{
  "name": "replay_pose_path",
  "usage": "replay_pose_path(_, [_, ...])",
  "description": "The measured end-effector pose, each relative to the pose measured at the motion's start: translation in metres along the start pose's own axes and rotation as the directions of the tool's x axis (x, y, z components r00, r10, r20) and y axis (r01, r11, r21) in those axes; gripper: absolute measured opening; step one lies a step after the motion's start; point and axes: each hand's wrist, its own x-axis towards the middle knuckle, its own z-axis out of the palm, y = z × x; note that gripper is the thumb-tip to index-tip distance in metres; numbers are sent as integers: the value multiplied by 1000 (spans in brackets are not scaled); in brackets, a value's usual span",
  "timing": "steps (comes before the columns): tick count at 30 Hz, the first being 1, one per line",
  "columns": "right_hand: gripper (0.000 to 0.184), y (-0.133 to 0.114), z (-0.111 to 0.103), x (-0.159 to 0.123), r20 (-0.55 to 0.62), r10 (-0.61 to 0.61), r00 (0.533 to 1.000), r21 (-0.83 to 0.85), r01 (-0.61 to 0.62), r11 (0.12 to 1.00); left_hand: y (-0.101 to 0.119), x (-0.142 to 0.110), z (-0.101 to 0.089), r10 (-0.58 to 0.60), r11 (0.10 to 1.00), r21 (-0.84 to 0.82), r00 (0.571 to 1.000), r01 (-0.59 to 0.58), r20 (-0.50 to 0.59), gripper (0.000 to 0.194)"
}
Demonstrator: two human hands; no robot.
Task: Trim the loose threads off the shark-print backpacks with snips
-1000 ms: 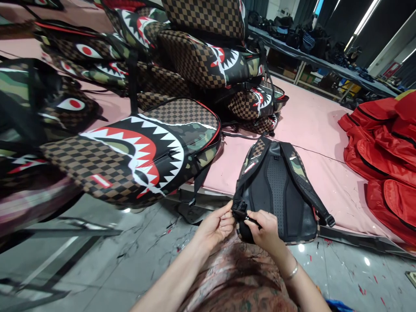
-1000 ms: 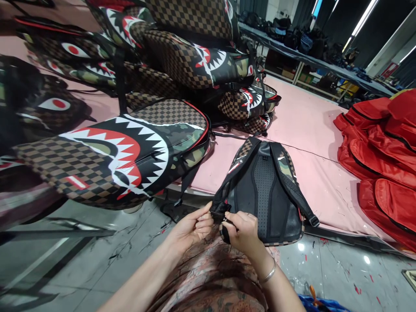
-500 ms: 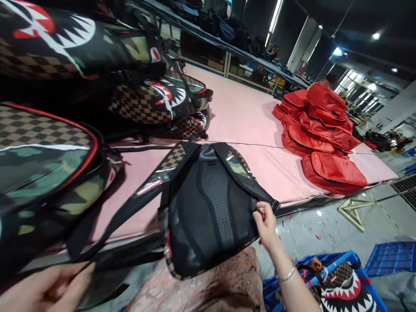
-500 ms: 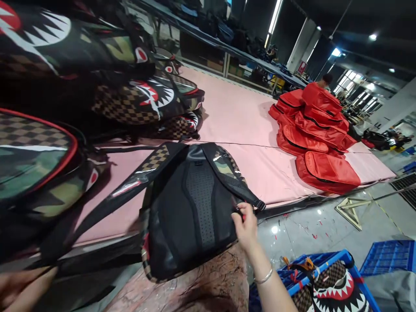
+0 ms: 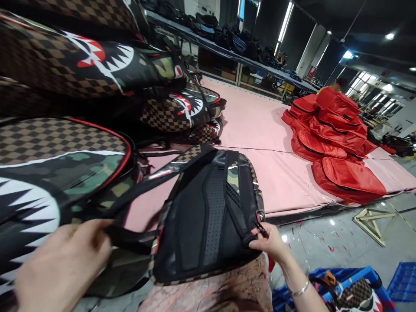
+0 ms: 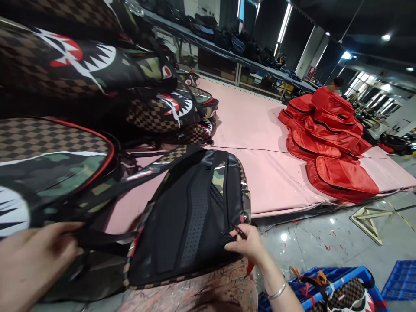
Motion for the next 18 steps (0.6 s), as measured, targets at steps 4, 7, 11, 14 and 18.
replay_pose_path(4, [34, -11, 46, -6, 224, 34, 974, 4, -35, 999, 52, -17, -9, 318, 902, -330, 946, -279, 69, 25])
replay_pose_path(7, [31, -12, 61, -7, 254, 36, 967, -35, -28, 999, 88, -29, 17, 327, 798, -584, 919, -145, 218, 24])
replay_pose_path(11, [23, -10, 62, -9, 219, 21, 975, -77, -4, 997, 115, -27, 69, 325, 731, -681, 856, 43, 403, 29])
replay_pose_path(14, [21, -12, 58, -10, 243, 10, 970, -119, 20, 993, 126, -22, 91, 375, 754, -657, 825, -7, 422, 12])
replay_pose_path(18, [24, -21, 46, -4, 257, 7, 966, -173, 39, 984, 128, -24, 97, 264, 778, -627, 880, 48, 395, 19])
